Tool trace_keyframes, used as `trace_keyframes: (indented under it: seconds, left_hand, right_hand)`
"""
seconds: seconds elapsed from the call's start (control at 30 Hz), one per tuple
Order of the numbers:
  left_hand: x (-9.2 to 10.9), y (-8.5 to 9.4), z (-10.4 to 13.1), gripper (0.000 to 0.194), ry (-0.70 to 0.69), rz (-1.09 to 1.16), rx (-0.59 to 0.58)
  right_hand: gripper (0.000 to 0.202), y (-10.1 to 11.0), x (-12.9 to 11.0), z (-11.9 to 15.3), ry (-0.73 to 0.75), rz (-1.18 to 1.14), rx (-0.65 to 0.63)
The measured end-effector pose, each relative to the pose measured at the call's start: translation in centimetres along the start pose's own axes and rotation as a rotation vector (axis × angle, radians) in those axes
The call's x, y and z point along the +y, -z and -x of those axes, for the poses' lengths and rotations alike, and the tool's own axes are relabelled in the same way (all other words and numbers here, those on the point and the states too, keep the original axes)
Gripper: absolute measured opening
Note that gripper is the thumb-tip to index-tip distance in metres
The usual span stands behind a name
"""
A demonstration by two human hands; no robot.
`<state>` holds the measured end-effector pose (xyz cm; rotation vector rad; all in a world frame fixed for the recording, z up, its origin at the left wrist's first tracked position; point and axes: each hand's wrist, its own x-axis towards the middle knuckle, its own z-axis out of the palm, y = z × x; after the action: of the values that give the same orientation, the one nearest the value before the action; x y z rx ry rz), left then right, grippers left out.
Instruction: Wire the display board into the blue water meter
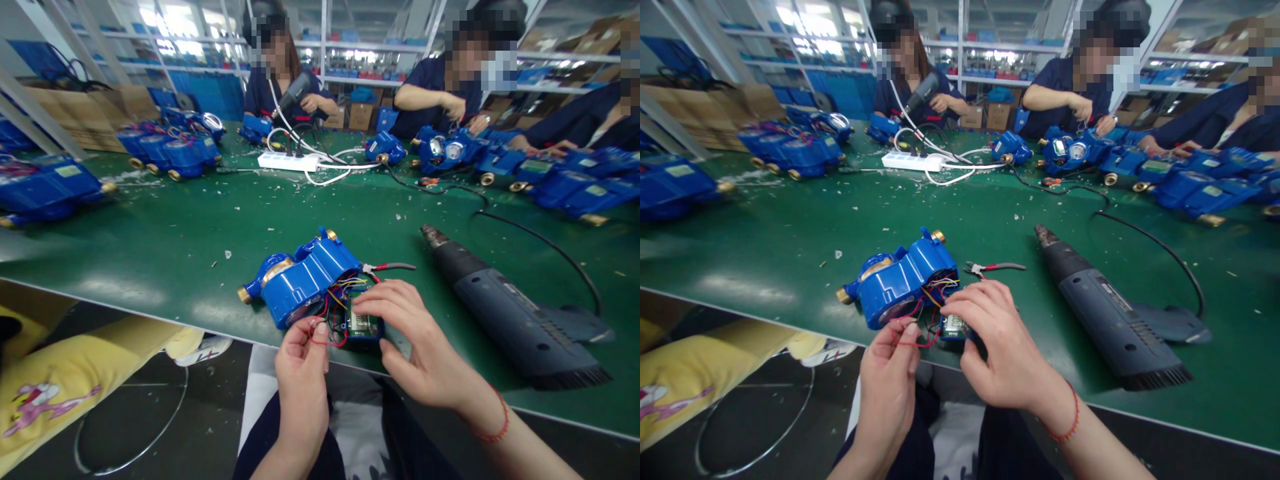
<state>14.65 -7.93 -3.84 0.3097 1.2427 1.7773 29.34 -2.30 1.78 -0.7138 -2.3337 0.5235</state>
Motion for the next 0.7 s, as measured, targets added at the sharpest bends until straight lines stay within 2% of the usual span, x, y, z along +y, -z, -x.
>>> trace_keyframes:
  seconds: [0.13, 0.27, 0.37, 0.47, 0.57, 0.7]
  left_hand:
    - [0.1, 0.0, 0.0, 0.029, -0.021, -0.015, -0.001]
    - [-0.2, 0.3, -0.1, 0.028, -0.045, -0.051, -0.016]
    - [-0.3, 0.4, 0.0, 0.024, -0.060, -0.113, -0.032]
    - [-0.1, 0.3, 0.1, 0.018, -0.100, -0.207, -0.041]
    - [-0.1, 0.1, 0.2, 0.014, -0.156, -0.306, -0.043]
    - [-0.3, 0.3, 0.1, 0.013, -0.229, -0.415, -0.055]
  right_hand:
    - [0.024, -1.6, -1.3, -0.4, -0.001, 0.036, -0.018]
    - [0.004, -3.4, -1.6, -0.6, 0.053, 0.126, 0.008]
    - [0.012, -3.7, -1.3, -0.4, 0.051, -0.014, 0.055]
    - [0.013, -2.9, -1.0, 0.0, -0.124, -0.305, 0.142]
    - [0.009, -1.7, -0.8, 0.4, -0.321, -0.489, 0.206]
    - [0.007, -1.1, -0.4, 0.6, -0.412, -0.615, 0.244]
